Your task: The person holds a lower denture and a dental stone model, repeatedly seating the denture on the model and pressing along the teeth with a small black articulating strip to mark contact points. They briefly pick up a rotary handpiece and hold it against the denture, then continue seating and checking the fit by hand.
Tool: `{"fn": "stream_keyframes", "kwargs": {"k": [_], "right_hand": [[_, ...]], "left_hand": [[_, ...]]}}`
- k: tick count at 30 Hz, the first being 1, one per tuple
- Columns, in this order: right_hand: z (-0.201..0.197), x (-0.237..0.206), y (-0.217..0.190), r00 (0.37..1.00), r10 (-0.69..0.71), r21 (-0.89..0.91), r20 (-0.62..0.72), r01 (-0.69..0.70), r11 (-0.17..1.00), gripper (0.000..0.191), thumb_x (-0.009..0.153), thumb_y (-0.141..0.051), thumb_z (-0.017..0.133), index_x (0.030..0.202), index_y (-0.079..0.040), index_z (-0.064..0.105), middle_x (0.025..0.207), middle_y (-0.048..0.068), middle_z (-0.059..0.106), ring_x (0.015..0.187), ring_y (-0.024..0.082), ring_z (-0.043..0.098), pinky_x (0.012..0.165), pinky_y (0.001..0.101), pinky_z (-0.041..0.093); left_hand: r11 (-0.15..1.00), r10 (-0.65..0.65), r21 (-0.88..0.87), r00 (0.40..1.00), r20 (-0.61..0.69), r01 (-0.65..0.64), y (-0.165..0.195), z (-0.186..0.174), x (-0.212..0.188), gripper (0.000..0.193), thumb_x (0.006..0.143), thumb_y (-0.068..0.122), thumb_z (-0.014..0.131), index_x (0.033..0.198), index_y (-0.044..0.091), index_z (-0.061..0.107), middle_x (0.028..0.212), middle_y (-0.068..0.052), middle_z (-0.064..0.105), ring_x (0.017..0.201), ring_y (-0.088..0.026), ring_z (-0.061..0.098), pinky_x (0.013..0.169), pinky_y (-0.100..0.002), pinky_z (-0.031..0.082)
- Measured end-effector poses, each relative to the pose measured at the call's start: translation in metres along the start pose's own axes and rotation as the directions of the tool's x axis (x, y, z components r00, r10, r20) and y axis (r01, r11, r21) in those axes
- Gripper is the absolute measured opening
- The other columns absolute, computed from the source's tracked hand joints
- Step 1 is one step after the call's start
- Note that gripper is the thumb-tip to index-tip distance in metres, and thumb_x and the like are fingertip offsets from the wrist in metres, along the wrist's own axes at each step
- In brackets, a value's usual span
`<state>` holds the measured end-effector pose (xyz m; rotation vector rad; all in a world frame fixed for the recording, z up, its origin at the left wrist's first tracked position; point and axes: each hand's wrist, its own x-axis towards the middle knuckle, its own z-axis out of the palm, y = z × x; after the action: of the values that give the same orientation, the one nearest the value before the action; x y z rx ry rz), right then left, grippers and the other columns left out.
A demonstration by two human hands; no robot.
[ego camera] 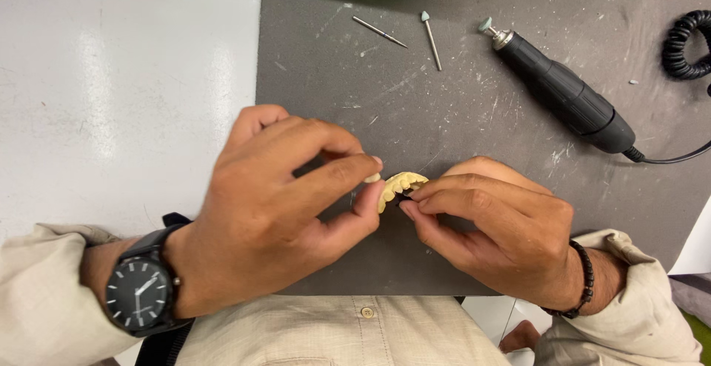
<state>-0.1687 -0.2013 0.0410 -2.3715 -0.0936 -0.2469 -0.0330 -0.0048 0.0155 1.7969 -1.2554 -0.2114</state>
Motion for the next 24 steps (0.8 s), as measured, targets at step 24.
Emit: {"fn": "stream_keyframes", "kwargs": {"k": [24], "right_hand": [[-0.007, 0.000, -0.011, 0.997, -0.020, -0.213, 0.069, 0.034, 0.976, 0.031, 0.086, -0.001, 0.087, 0.109, 0.002, 0.067, 0.100, 0.013, 0.076, 0.092, 0.024, 0.077, 0.076, 0.0299, 0.062]], "left_hand": [[0.981, -0.012, -0.193, 0.992, 0.122, 0.035, -0.007, 0.026, -0.002, 0.010, 0.090, 0.015, 0.077, 0.098, 0.010, 0.077, 0.085, 0.002, 0.063, 0.080, -0.012, 0.058, 0.086, -0.038, 0.034]]}}
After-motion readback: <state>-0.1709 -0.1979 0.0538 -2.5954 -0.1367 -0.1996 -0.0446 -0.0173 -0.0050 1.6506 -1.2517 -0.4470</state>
